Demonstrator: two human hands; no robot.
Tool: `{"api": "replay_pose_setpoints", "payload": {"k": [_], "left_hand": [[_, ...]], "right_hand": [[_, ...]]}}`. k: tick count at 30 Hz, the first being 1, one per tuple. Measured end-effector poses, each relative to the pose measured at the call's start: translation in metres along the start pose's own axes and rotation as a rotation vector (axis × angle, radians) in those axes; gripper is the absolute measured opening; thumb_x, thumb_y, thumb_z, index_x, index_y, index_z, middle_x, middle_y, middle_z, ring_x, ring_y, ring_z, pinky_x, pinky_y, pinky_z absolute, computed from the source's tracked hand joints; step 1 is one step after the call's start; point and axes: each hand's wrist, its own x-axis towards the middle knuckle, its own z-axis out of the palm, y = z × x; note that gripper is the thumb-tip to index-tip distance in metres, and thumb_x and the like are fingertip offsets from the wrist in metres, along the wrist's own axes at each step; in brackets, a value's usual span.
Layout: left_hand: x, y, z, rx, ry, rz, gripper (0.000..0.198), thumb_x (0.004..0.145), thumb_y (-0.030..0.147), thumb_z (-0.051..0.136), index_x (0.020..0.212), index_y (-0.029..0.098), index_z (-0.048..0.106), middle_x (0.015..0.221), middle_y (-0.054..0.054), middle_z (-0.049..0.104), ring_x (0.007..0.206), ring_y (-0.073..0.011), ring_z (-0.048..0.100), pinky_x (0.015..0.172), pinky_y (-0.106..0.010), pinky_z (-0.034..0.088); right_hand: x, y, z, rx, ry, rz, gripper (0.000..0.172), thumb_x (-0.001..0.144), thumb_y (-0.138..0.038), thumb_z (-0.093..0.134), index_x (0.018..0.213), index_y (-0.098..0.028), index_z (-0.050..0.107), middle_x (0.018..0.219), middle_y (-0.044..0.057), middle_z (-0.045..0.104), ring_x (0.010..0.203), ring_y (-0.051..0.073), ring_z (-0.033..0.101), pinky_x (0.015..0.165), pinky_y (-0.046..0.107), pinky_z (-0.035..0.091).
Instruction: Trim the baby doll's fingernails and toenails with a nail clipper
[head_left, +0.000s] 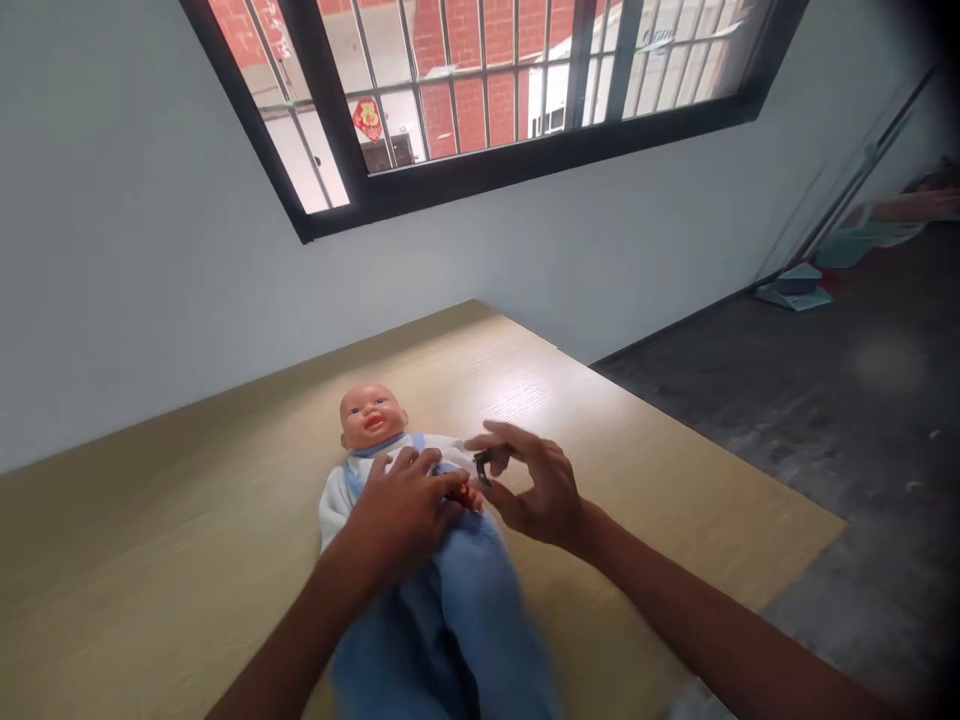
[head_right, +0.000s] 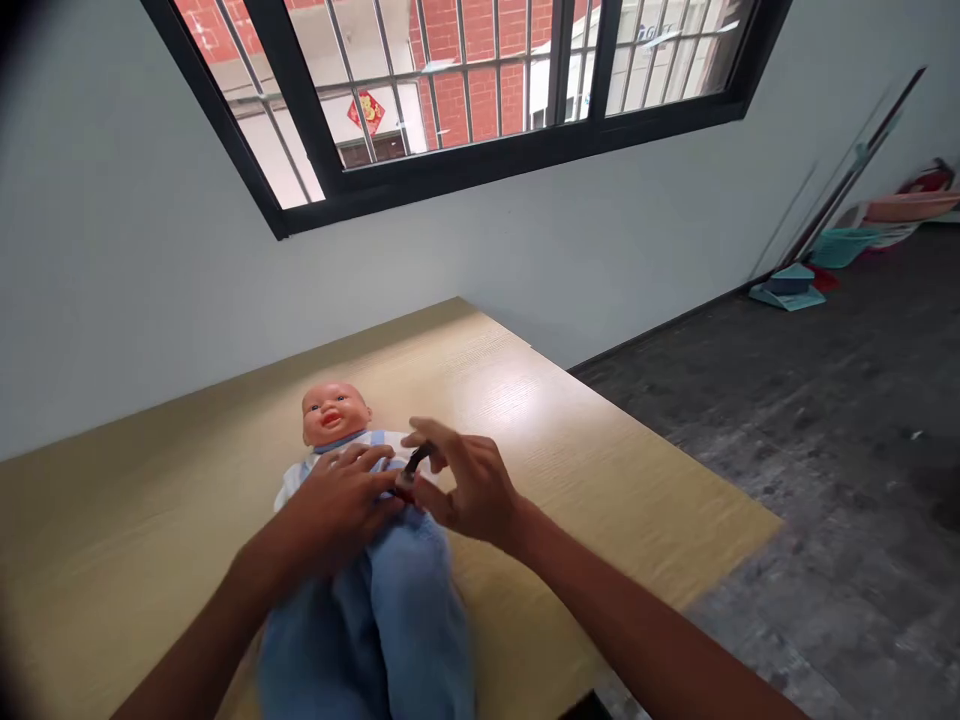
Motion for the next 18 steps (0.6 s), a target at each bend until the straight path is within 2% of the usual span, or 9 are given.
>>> {"api": "replay_pose_setpoints", "payload": {"k": [2, 5, 7, 9, 11, 13, 15, 18], "left_hand": [[-0.010, 0.014, 0.001, 0.067, -0.020, -0.120, 0.038, 0.102, 0.025, 0.058, 0.138, 0.031, 0.066, 0.145, -0.014, 0.062, 0.130, -0.0424, 0.058, 0.105, -0.072, 0.044], [-0.038, 0.030, -0.005, -0.011, 0.026, -0.196, 0.057, 0.101, 0.025, 0.056, 0.157, 0.032, 0.046, 0.156, -0.015, 0.052, 0.141, -0.0425, 0.050, 0.111, -0.073, 0.039], [-0.071, 0.044, -0.009, -0.173, 0.106, -0.186, 0.054, 0.102, 0.028, 0.055, 0.155, 0.035, 0.047, 0.151, -0.012, 0.056, 0.139, -0.0366, 0.053, 0.113, -0.064, 0.045], [-0.108, 0.063, -0.006, -0.377, 0.156, -0.143, 0.045, 0.101, 0.034, 0.059, 0.146, 0.036, 0.055, 0.143, -0.008, 0.060, 0.128, -0.0295, 0.062, 0.106, -0.049, 0.056], [-0.141, 0.087, 0.006, -0.498, 0.151, -0.100, 0.044, 0.094, 0.031, 0.070, 0.137, 0.036, 0.062, 0.136, -0.006, 0.064, 0.119, -0.0258, 0.067, 0.099, -0.039, 0.061], [-0.161, 0.109, 0.026, -0.470, 0.220, -0.074, 0.044, 0.082, 0.023, 0.080, 0.124, 0.032, 0.069, 0.122, -0.006, 0.070, 0.114, -0.0289, 0.068, 0.101, -0.045, 0.059], [-0.169, 0.122, 0.048, -0.430, 0.276, -0.079, 0.041, 0.081, 0.020, 0.081, 0.119, 0.028, 0.071, 0.113, -0.006, 0.072, 0.111, -0.0295, 0.068, 0.111, -0.053, 0.051], [-0.166, 0.129, 0.074, -0.419, 0.400, -0.025, 0.034, 0.087, 0.023, 0.077, 0.120, 0.025, 0.069, 0.109, -0.006, 0.073, 0.107, -0.0261, 0.069, 0.115, -0.052, 0.045]], "right_hand": [[-0.004, -0.016, -0.017, 0.013, -0.028, 0.103, 0.044, 0.101, -0.033, 0.063, 0.139, -0.023, 0.044, 0.103, 0.004, 0.078, 0.067, 0.015, 0.069, 0.065, 0.029, 0.059], [-0.022, -0.057, -0.054, 0.029, -0.077, 0.232, 0.024, 0.103, -0.034, 0.063, 0.121, -0.024, 0.051, 0.103, 0.002, 0.075, 0.074, 0.014, 0.069, 0.067, 0.026, 0.058], [-0.040, -0.088, -0.078, 0.030, -0.111, 0.315, 0.016, 0.105, -0.031, 0.060, 0.118, -0.024, 0.053, 0.102, 0.003, 0.072, 0.079, 0.014, 0.070, 0.068, 0.024, 0.057], [-0.058, -0.113, -0.094, 0.008, -0.180, 0.403, 0.019, 0.105, -0.032, 0.061, 0.122, -0.026, 0.057, 0.107, 0.004, 0.070, 0.089, 0.016, 0.070, 0.073, 0.025, 0.057], [-0.072, -0.129, -0.099, 0.004, -0.207, 0.449, 0.021, 0.104, -0.033, 0.062, 0.124, -0.027, 0.059, 0.112, 0.005, 0.066, 0.095, 0.019, 0.067, 0.079, 0.028, 0.057], [-0.081, -0.137, -0.094, 0.048, -0.240, 0.450, 0.018, 0.103, -0.031, 0.062, 0.120, -0.028, 0.060, 0.106, 0.003, 0.063, 0.092, 0.019, 0.064, 0.079, 0.030, 0.056], [-0.084, -0.140, -0.086, 0.120, -0.293, 0.432, 0.018, 0.101, -0.027, 0.063, 0.118, -0.028, 0.062, 0.099, 0.002, 0.062, 0.091, 0.019, 0.063, 0.080, 0.029, 0.055], [-0.088, -0.138, -0.076, 0.237, -0.260, 0.396, 0.026, 0.096, -0.027, 0.070, 0.121, -0.028, 0.064, 0.114, 0.004, 0.066, 0.112, 0.022, 0.065, 0.096, 0.031, 0.055]]}}
